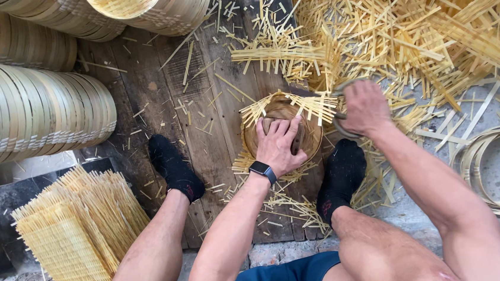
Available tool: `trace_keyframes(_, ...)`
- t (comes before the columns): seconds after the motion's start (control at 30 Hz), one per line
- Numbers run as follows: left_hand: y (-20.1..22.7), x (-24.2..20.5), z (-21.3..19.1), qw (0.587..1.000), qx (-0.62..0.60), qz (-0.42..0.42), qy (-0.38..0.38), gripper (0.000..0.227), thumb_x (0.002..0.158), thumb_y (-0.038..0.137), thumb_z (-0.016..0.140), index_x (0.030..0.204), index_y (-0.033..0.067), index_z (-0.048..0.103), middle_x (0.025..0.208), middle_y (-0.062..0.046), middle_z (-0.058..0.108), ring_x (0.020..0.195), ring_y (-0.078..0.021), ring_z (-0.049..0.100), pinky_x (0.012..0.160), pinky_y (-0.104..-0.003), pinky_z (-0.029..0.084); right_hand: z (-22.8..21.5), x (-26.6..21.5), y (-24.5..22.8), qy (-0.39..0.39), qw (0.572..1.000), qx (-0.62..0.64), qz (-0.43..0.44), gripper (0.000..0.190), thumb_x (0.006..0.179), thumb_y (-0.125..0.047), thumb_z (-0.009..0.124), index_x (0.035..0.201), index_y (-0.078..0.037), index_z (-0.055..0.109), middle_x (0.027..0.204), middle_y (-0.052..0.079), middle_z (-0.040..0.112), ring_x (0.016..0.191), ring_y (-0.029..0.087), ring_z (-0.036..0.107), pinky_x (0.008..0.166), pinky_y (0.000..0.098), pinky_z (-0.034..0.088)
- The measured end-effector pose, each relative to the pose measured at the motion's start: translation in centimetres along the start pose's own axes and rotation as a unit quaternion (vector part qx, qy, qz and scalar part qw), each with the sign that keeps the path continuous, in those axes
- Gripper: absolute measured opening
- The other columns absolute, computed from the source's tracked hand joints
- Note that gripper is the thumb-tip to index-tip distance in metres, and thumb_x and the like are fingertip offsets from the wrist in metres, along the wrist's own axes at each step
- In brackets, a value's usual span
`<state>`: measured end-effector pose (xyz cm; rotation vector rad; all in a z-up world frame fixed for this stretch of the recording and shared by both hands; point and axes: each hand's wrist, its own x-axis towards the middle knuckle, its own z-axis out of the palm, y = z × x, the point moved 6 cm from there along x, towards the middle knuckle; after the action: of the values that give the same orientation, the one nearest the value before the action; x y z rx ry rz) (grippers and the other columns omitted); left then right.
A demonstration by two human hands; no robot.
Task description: The person trims the excess bamboo strips from a steamer base using large shears and then fits a woven bamboo mat into a circular frame by hand.
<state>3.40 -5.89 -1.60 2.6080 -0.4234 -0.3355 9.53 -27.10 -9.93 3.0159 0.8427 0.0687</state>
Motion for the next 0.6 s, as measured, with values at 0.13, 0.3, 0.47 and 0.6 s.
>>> trace_keyframes(0.13, -0.9, -0.1, -0.3, 0.999, -0.003, -0.007, -0.031, 0.088, 0.067, 0.034, 0.077, 0.147, 0.0126, 0.048, 0.120, -0.009, 0.062, 0.123, -0.0298, 0.055, 0.120, -0.067, 0.014, 1.6, 1.3, 0.0, -0.095, 0.995, -0.016, 0.009, 0.022, 0.076, -0.012, 0.057, 0.094, -0.004, 0.064, 0.085, 0.012, 0.064, 0.073, 0.018, 0.061, 0.068, 0.0303, 0.056)
trace_keyframes(0.3, -0.9, -0.2, 0.4, 0.992, -0.003, 0.081, -0.094, 0.079, 0.061, 0.023, 0.076, 0.139, 0.0200, 0.059, 0.124, -0.004, 0.065, 0.132, -0.0253, 0.053, 0.125, -0.065, 0.009, 3.0, -2.6, 3.6, -0.306, 0.951, 0.034, 0.041, 0.020, 0.094, -0.014, 0.051, 0.107, -0.005, 0.063, 0.102, 0.014, 0.066, 0.093, 0.021, 0.065, 0.083, 0.0346, 0.058)
trace_keyframes(0.47, -0.7, -0.1, -0.1, 0.991, -0.008, 0.075, -0.106, 0.079, 0.060, 0.021, 0.076, 0.137, 0.0193, 0.060, 0.120, -0.004, 0.066, 0.131, -0.0262, 0.054, 0.124, -0.065, 0.012, 1.5, 1.3, -0.2, -0.183, 0.983, -0.017, -0.007, 0.052, 0.068, -0.040, 0.070, 0.101, 0.000, 0.063, 0.092, 0.014, 0.067, 0.084, 0.022, 0.067, 0.078, 0.0335, 0.058)
trace_keyframes(0.6, -0.8, -0.2, 0.0, 0.988, 0.004, 0.085, -0.129, 0.078, 0.062, 0.022, 0.076, 0.138, 0.0193, 0.060, 0.126, -0.005, 0.063, 0.136, -0.0267, 0.052, 0.126, -0.066, 0.012, 2.8, 1.1, -0.3, -0.196, 0.980, -0.020, -0.001, 0.037, 0.092, -0.036, 0.075, 0.104, -0.003, 0.063, 0.096, 0.013, 0.070, 0.088, 0.021, 0.070, 0.080, 0.0359, 0.060)
